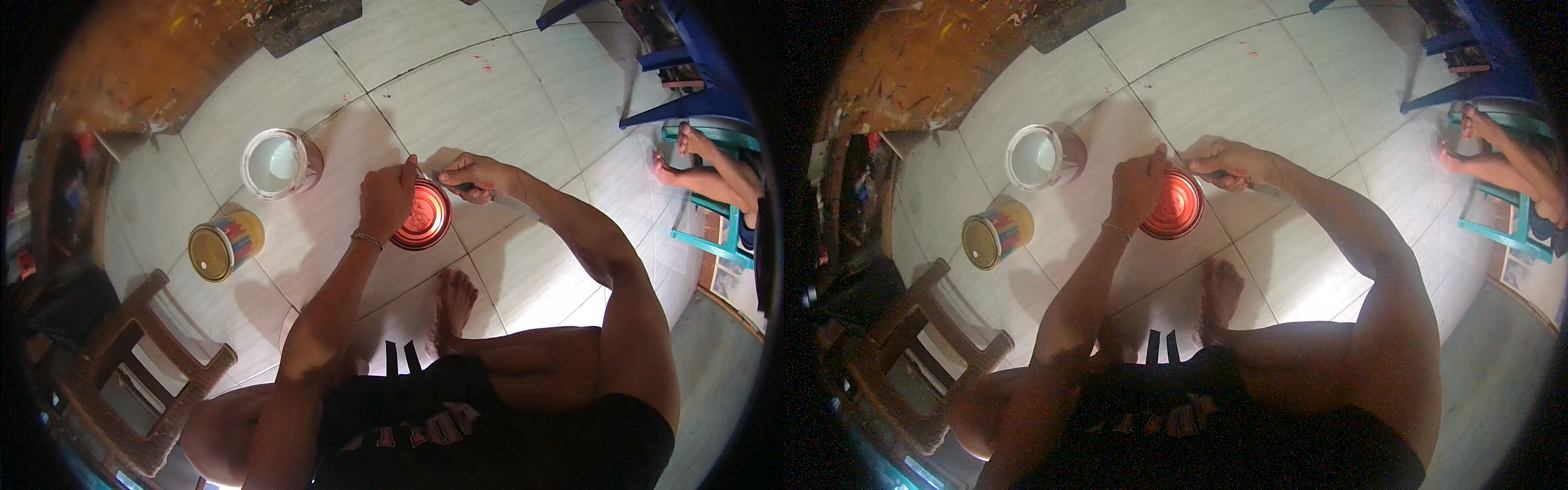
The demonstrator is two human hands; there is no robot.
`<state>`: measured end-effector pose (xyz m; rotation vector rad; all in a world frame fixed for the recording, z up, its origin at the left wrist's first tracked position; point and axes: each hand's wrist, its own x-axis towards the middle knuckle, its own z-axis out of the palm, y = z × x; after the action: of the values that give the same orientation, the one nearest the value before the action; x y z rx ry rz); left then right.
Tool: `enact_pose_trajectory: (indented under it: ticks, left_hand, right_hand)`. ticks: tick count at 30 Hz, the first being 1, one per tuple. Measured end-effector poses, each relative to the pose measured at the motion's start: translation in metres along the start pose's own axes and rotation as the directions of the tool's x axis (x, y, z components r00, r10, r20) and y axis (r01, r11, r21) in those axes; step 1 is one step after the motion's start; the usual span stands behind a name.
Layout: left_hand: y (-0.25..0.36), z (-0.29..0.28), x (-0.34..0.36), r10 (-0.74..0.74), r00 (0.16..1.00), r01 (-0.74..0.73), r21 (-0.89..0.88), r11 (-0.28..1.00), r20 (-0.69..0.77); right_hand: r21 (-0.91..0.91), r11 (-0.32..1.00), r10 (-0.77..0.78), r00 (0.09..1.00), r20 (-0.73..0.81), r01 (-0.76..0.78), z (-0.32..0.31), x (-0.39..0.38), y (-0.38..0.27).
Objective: The person opens a red paint can and stirs the contents with a metal tool. They then scoop white paint from a larger bucket into the red can and mix it. Finally, they scoop a clear liquid from a yellow can into the mixture and stir it again.
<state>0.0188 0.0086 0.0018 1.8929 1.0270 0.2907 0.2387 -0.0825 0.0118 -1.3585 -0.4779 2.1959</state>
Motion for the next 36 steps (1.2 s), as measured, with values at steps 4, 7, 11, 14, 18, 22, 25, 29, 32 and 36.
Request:
enact_pose_trajectory:
  ticks: [4, 7, 11, 14, 18, 22, 25, 29, 32, 36]
  left_hand:
    - [0.001, -0.001, 0.000, -0.018, 1.000, 0.018, -0.007, 1.000, 0.023]
    - [-0.003, 0.001, 0.001, -0.011, 0.998, 0.011, 0.011, 1.000, 0.054]
    - [-0.003, 0.000, 0.003, 0.024, 0.998, -0.025, 0.018, 1.000, 0.057]
    - [-0.002, 0.000, 0.004, 0.036, 0.998, -0.035, -0.007, 0.999, 0.055]
    - [-0.011, 0.009, 0.007, 0.086, 0.995, -0.093, 0.183, 0.979, 0.042]
    - [-0.008, 0.008, 0.008, 0.105, 0.989, -0.127, 0.240, 0.962, 0.102]
    - [-0.006, 0.006, 0.007, 0.134, 0.985, -0.157, 0.241, 0.958, 0.108]
    - [0.001, 0.000, 0.006, -0.156, 0.986, 0.165, -0.171, 0.971, 0.065]
    - [0.015, -0.007, 0.003, -0.131, 0.990, 0.143, -0.283, 0.949, 0.059]
    - [-0.007, 0.004, 0.006, -0.039, 0.997, 0.050, -0.177, 0.983, 0.064]
  right_hand:
    - [0.027, 1.000, -0.017, 0.998, 0.056, 0.016, -0.003, 0.000, 0.006]
    - [0.057, 0.998, 0.002, 0.998, 0.065, -0.005, -0.010, 0.006, 0.016]
    - [0.006, 1.000, -0.024, 0.998, -0.063, 0.025, 0.008, -0.008, 0.009]
    - [-0.481, 0.876, -0.182, 0.944, -0.276, 0.029, 0.036, -0.025, -0.016]
    - [-0.978, -0.057, -0.549, 0.824, -0.137, -0.201, 0.077, -0.034, -0.035]
    - [-0.974, -0.125, -0.521, 0.848, -0.096, -0.187, 0.082, -0.035, -0.053]
    - [-0.946, -0.282, -0.433, 0.901, -0.023, -0.160, 0.099, -0.031, -0.069]
    - [-0.950, -0.278, -0.490, 0.872, 0.016, -0.139, 0.104, -0.031, -0.072]
    - [-0.997, -0.028, -0.314, 0.946, 0.077, 0.071, 0.054, -0.020, -0.086]
    - [-0.812, 0.583, -0.077, 0.996, -0.040, 0.012, 0.028, -0.016, -0.058]
